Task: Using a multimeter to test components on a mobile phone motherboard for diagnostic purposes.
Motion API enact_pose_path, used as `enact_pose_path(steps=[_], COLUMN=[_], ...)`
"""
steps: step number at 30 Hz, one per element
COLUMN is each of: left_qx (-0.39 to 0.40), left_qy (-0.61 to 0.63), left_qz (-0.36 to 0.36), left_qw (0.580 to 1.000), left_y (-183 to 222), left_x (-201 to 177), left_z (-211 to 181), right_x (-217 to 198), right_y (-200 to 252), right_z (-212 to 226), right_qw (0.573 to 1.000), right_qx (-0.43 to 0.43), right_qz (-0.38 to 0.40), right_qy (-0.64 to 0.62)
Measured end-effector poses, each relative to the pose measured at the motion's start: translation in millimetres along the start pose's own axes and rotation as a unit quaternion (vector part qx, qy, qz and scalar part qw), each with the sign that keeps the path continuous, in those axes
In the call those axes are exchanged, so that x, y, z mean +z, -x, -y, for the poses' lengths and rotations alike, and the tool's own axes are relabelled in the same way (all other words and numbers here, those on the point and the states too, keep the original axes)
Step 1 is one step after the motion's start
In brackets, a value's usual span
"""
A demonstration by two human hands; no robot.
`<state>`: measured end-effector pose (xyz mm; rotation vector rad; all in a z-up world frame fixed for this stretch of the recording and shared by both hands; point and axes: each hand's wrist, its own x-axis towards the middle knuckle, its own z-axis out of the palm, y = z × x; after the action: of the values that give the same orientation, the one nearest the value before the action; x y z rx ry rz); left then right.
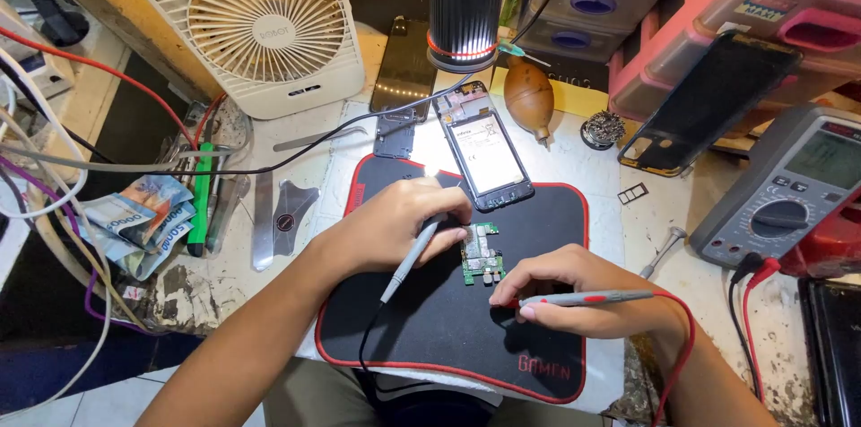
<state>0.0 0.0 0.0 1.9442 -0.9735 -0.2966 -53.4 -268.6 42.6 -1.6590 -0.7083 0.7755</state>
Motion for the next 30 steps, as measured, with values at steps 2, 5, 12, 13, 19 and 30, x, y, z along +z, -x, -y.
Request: enact_pose_path(steps=[2, 5, 12, 13, 19, 30], left_qx=[-0.001, 0.0, -0.01, -0.01, -0.025, 0.017], left_qy=[0.0, 0.001, 0.01, 0.009, 0.001, -0.03], left_qz=[0.001, 0.008, 0.022, 0.023, 0.021, -0.009], left_qw=[1.0, 1.0, 1.0, 1.0, 0.999, 0.999], left_y=[0.4, -0.4, 2.1, 2.5, 0.6, 1.3], left_x=[-0.4, -2.9, -1.4, -1.9, -4.3, 1.0], left_z=[-0.1, -2.4, -2.3, -3.2, -7.0, 7.4], right_x=[1.9, 2.5, -5.4, -3.6, -1.0, -9.7], right_y=[0.2, 2.9, 11.1, 9.6, 11.3, 22.6], right_z=[-6.0, -15.3, -66.0, -64.0, -69.9, -43.3], right_qw=[1.0, 0.998, 0.872, 0.872, 0.865, 0.806], right_qx=[-0.001, 0.004, -0.03, -0.03, 0.0, 0.169], right_qz=[-0.01, -0.058, -0.349, -0.35, -0.35, -0.297], right_qy=[0.007, 0.017, 0.341, 0.341, 0.359, 0.483])
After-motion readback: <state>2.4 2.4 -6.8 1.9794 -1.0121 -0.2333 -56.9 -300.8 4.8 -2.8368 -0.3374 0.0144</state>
